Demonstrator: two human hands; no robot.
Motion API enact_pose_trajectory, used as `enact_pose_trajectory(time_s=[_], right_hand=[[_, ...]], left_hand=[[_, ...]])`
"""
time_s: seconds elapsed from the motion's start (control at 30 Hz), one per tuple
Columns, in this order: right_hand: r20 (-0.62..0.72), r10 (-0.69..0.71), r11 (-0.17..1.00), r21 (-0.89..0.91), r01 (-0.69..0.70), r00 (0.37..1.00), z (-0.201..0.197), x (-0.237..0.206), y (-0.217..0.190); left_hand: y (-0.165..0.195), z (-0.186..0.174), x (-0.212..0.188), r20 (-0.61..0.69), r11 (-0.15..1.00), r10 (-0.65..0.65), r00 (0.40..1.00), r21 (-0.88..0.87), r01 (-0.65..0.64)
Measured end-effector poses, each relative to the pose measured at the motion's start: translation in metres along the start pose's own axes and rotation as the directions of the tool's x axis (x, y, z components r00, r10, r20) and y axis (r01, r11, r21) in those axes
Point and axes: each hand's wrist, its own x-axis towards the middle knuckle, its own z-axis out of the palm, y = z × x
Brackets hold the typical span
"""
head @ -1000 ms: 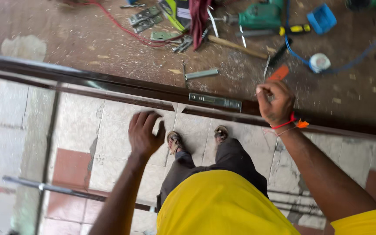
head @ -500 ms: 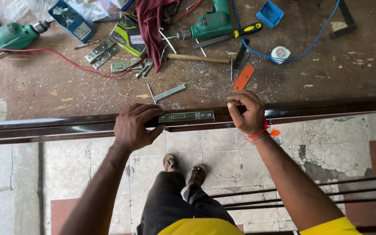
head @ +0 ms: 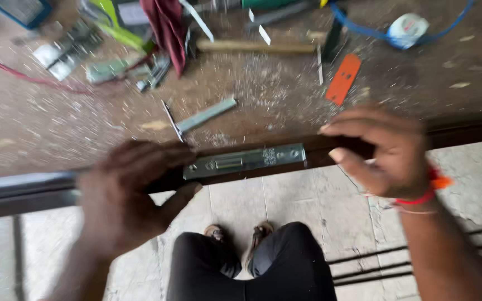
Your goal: The person installs a lock mechanism into a metal frame. They use a screwdriver to tighten screws, wipe the area with a cloth, and insert a metal plate into the frame. The person then uses a small tool to adjust the lock mechanism.
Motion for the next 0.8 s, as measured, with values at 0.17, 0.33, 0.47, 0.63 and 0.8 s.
enact_pose_trajectory(time_s=[0.17,0.33,0.47,0.63,0.8], right_hand=[[-0.001,-0.009,0.993,-0.121,0.009,1.0,0.013,0.008,-0.004],[0.129,-0.433,0.795,-0.412,0.445,0.892,0.016,0.006,0.0],[0.129,-0.576,0.711,-0.409,0.572,0.807,0.015,-0.006,0.012],[0.206,-0.569,0.774,-0.193,0.603,0.796,0.009,0.009,0.009],[0.248,-0.573,0.758,-0.204,0.62,0.781,-0.002,0.023,-0.005]], left_hand=[[-0.009,-0.001,-0.001,0.056,0.998,0.06,0.997,-0.025,-0.059],[-0.005,0.001,0.005,-0.041,0.985,0.159,0.986,0.076,-0.156],[-0.004,0.0,0.003,-0.053,0.953,0.274,0.96,0.149,-0.264],[-0.001,-0.008,0.002,-0.009,0.958,0.224,0.975,0.184,-0.218],[0.006,-0.017,0.01,0.001,0.968,0.201,0.98,0.153,-0.199]])
